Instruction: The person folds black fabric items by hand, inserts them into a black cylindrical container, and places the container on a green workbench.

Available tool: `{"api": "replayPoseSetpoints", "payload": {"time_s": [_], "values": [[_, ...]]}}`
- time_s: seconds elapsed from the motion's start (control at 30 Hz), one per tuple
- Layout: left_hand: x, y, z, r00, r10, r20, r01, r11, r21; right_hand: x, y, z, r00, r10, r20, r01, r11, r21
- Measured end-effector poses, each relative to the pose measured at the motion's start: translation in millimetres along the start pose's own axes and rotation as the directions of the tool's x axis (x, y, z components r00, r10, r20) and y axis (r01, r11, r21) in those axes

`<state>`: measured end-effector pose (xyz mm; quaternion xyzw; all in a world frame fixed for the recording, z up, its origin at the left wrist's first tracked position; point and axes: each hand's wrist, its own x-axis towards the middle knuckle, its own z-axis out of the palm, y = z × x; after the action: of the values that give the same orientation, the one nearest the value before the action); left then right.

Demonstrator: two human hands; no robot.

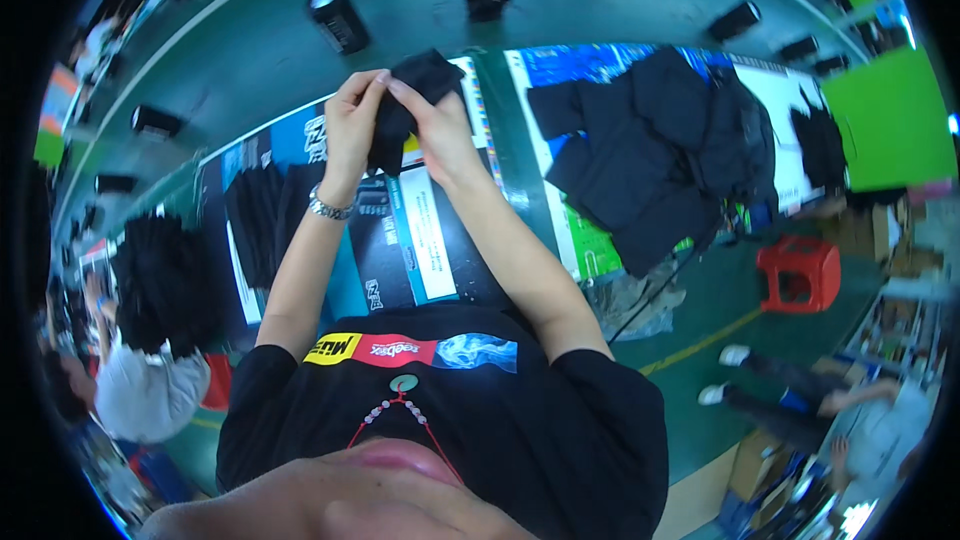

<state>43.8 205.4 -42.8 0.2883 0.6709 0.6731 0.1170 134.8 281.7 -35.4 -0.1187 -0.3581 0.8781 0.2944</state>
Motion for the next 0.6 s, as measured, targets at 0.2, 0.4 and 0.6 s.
{"api": "replayPoseSetpoints", "payload": {"time_s": [0.2,0.4,0.6], "values": [[-29,-16,-33,0.958,-0.272,-0.094,0.182,0.825,-0.536,-19,8,-13,0.984,0.176,0.007,-0.175,0.983,-0.063],[-45,-2,-38,0.923,-0.378,0.072,0.309,0.618,-0.723,-21,4,-16,0.970,0.234,-0.071,-0.232,0.972,0.034],[-40,11,-45,0.924,-0.339,0.177,0.303,0.369,-0.878,-20,-8,-43,0.936,0.353,-0.005,-0.353,0.936,0.010]]}}
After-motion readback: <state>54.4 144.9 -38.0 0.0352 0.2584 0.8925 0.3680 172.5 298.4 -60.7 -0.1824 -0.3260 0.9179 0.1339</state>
